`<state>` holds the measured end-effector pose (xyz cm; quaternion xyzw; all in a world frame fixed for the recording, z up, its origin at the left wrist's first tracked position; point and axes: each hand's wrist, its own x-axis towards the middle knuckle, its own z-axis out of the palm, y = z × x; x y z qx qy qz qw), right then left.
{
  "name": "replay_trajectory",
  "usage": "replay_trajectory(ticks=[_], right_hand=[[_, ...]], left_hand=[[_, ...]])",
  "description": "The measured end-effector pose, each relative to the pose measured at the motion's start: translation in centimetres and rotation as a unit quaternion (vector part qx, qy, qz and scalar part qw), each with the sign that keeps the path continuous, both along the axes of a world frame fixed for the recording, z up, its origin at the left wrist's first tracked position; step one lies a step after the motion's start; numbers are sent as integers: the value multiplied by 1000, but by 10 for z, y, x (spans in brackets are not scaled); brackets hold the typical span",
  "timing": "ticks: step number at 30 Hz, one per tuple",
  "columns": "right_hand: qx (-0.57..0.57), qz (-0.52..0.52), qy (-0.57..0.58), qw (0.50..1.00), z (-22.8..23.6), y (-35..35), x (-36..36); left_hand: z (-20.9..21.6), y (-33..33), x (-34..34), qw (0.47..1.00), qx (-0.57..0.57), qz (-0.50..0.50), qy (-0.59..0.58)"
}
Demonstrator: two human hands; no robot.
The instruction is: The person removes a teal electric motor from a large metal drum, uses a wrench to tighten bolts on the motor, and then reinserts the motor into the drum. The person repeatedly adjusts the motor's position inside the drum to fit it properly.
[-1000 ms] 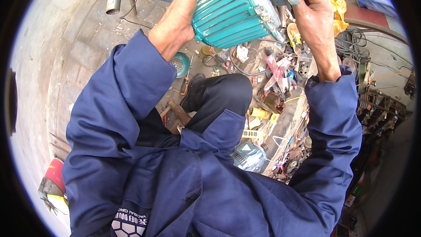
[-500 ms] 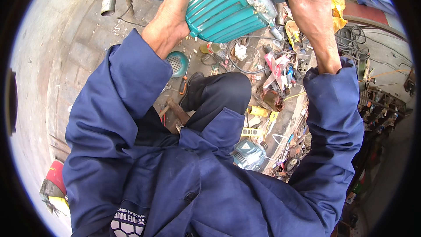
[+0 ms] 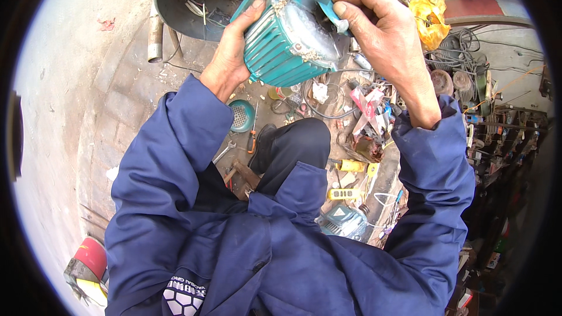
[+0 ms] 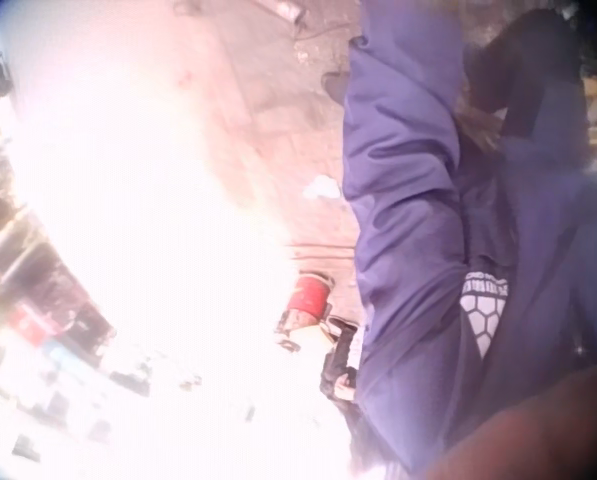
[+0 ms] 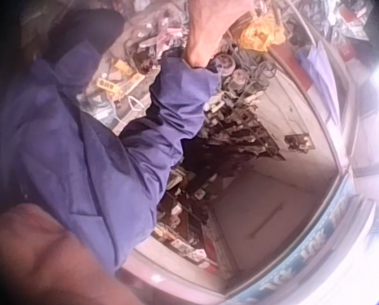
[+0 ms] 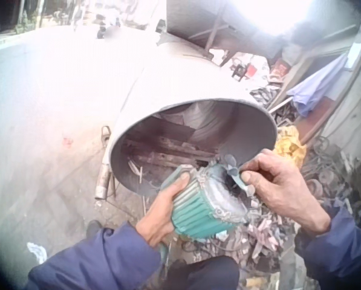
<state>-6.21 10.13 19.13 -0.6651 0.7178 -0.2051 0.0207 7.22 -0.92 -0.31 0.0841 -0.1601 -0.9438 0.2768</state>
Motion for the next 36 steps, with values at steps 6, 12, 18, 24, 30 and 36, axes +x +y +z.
replay_trajectory(ticks=[6,12,18,24,30,36], right_hand=[[1,22,18,1000,7,5,2],[9,16,15,1000,8,6,6],[24,0,-40,999,10,6,9],[-10,21,-43,999,2,4,5],[-68,61,-36,995,-7,1,7],[-66,63,-53,994,-8,-11,8]], left_hand=[[2,2,2,1000,-2,-16,2],[3,1,2,999,9,-28,27],[1,2,2,1000,11,-12,22],[0,3,2,1000,6,-3,13],[1,1,5,1000,1,-2,15],[3,-5,7,1000,5,0,27]])
